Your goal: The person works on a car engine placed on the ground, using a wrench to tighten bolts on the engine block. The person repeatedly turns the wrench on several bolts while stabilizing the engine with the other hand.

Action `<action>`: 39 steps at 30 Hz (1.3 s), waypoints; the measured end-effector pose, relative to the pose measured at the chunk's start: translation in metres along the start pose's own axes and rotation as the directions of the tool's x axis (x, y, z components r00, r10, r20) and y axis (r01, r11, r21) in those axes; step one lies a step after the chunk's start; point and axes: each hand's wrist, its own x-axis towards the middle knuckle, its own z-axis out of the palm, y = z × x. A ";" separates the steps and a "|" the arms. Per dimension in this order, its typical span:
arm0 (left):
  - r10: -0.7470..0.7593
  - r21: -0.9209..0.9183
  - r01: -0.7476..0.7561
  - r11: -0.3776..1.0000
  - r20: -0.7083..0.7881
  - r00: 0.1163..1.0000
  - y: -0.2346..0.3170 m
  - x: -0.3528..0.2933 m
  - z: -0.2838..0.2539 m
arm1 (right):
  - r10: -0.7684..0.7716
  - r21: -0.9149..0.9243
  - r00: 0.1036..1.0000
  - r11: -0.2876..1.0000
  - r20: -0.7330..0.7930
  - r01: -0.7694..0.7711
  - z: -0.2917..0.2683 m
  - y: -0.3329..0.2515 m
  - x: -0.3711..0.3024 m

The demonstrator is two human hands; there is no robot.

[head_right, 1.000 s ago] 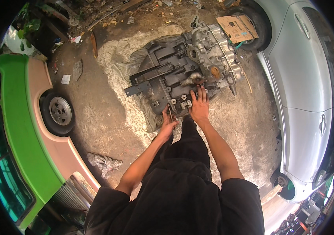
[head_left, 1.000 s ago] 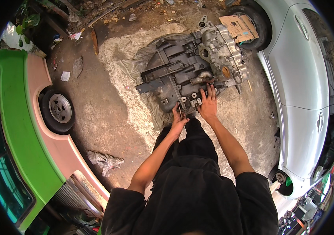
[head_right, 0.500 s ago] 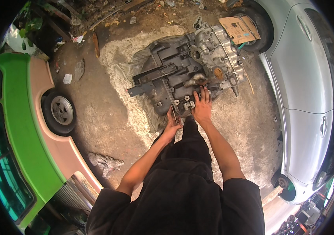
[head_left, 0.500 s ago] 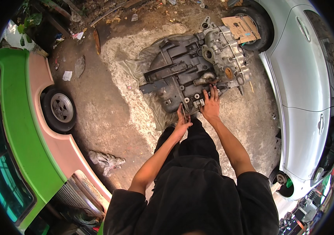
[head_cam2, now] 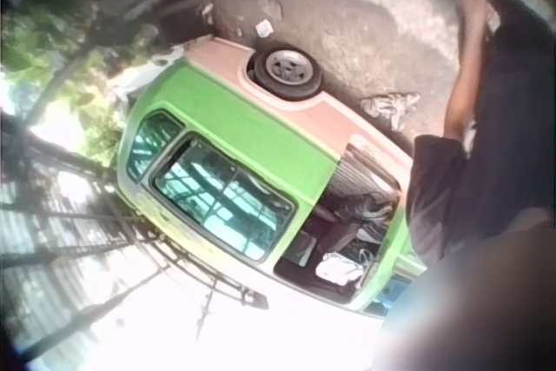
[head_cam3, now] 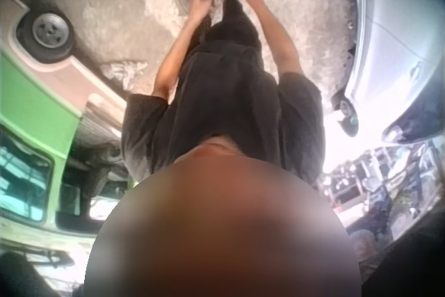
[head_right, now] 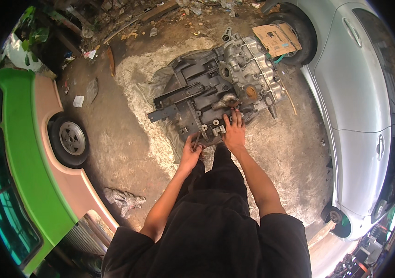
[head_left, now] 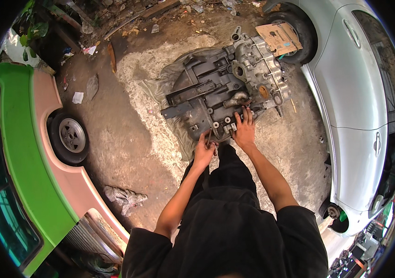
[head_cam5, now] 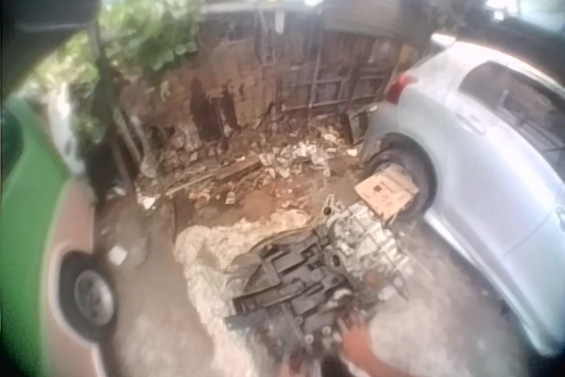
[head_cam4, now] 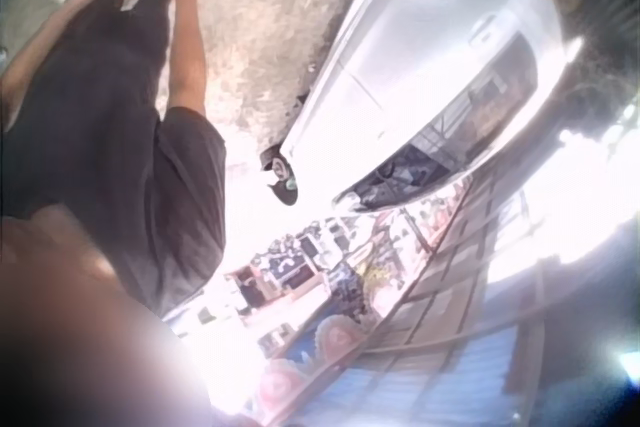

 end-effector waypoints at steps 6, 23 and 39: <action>0.066 0.078 -0.056 0.995 -0.136 0.989 0.035 0.039 -0.022 | -0.013 -0.006 1.000 1.000 -0.006 0.013 0.001 0.000 0.000; 0.194 0.803 -0.041 0.595 -0.094 0.977 0.043 0.126 -0.047 | -0.019 0.001 1.000 1.000 -0.009 0.019 0.005 0.004 0.002; 0.359 0.412 -0.230 0.882 -0.268 0.894 0.030 0.041 -0.055 | -0.041 0.000 0.999 0.999 -0.015 0.041 0.010 0.007 0.000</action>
